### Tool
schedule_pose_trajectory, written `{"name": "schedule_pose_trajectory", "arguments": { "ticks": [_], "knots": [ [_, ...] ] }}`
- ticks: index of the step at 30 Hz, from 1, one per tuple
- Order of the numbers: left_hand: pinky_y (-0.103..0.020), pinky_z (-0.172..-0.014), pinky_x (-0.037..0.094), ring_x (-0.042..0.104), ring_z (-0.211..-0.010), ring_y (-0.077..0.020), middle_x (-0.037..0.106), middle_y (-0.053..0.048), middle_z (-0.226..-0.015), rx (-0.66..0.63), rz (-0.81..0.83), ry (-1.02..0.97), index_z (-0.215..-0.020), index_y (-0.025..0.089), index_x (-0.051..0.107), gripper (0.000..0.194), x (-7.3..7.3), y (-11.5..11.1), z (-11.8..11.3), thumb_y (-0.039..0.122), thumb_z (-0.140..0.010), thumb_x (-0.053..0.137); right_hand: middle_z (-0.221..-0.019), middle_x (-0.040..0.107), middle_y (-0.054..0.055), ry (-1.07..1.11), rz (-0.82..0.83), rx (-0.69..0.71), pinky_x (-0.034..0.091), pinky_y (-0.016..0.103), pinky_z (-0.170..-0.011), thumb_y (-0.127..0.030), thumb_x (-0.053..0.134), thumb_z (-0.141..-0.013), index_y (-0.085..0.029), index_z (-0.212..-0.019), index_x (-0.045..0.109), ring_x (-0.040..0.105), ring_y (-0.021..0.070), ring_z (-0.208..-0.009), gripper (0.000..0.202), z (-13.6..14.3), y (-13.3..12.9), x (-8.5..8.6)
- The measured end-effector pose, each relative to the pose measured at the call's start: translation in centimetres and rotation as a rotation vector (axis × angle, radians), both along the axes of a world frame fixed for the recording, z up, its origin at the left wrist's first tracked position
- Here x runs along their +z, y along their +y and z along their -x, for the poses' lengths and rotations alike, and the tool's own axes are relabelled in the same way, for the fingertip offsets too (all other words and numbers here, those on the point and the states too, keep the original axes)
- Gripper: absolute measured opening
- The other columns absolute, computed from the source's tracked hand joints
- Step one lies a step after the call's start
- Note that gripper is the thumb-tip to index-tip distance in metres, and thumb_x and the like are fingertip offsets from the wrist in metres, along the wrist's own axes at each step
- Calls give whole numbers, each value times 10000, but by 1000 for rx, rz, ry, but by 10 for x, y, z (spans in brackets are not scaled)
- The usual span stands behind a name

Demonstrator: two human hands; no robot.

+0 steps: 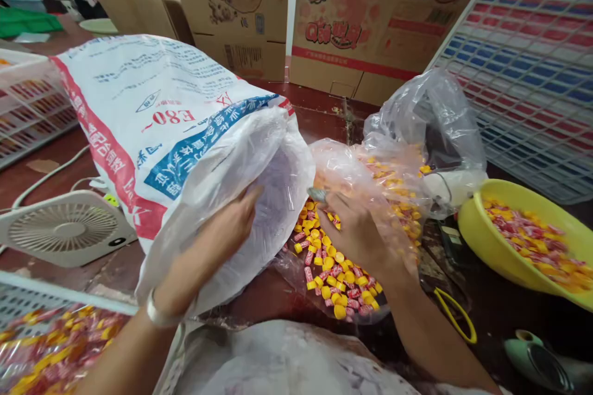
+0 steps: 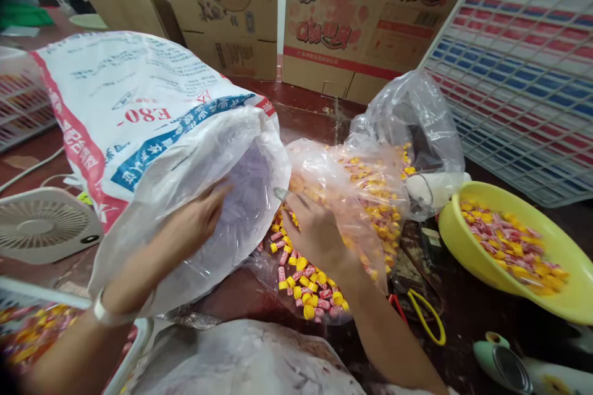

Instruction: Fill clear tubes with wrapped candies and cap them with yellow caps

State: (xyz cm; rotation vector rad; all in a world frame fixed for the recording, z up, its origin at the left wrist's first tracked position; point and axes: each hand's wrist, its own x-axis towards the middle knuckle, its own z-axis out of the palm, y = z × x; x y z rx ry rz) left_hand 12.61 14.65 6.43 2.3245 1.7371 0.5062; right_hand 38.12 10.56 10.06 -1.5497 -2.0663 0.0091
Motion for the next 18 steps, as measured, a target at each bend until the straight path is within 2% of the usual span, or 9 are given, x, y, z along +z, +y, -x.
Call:
{"name": "schedule_pose_trajectory", "arguments": {
  "ticks": [2,5,7,9,13,15,18],
  "knots": [
    [-426,-928,530,620,-1046,-233,666,-74,-1136,-142,-35,-16,-1172,239,670,272,-15,-33,13,245,-991,468,-777,672,40,-51,85,-53,476,296,-686,-190,498,-966,-214,-844,614,650,199,-738,170,-13,-23,-20],
    [-389,-844,542,615,-934,-235,683,-93,-1025,-331,-41,-5,-1141,261,690,335,-49,-78,18,226,-996,390,-785,685,30,-55,256,-71,455,275,-672,-177,513,-975,-205,-849,620,656,183,-734,167,-25,-51,-44],
    [-391,-831,550,624,-944,-248,684,-102,-1041,-366,48,68,-1153,243,685,303,-70,-94,10,269,-1001,424,-833,697,27,-77,379,-73,453,262,-692,-155,529,-971,-199,-894,630,661,173,-769,135,-23,-65,-56],
    [-396,-839,555,631,-987,-265,675,-114,-1068,-341,134,145,-1135,215,688,267,-83,-98,-3,298,-995,477,-850,693,19,-143,458,-63,449,256,-696,-142,550,-962,-202,-905,637,650,164,-777,121,-15,-77,-64],
    [-378,-839,558,648,-1004,-260,664,-104,-1092,-337,226,142,-1106,210,684,207,-89,-94,-16,259,-973,534,-914,670,34,-304,423,97,443,286,-764,-153,571,-960,-205,-897,634,599,190,-892,104,8,-92,-78],
    [-366,-868,551,650,-1024,-247,674,-81,-1107,-341,253,40,-1110,230,676,194,-87,-94,-12,252,-965,549,-943,660,43,-359,375,164,436,306,-800,-152,566,-965,-207,-910,635,566,208,-947,104,15,-93,-86],
    [-348,-911,535,648,-1047,-227,696,-55,-1119,-327,315,-175,-1121,248,659,190,-84,-98,-4,287,-962,562,-928,655,47,-360,330,196,431,316,-780,-146,549,-973,-201,-914,643,549,212,-914,124,15,-90,-95]
  ]
}}
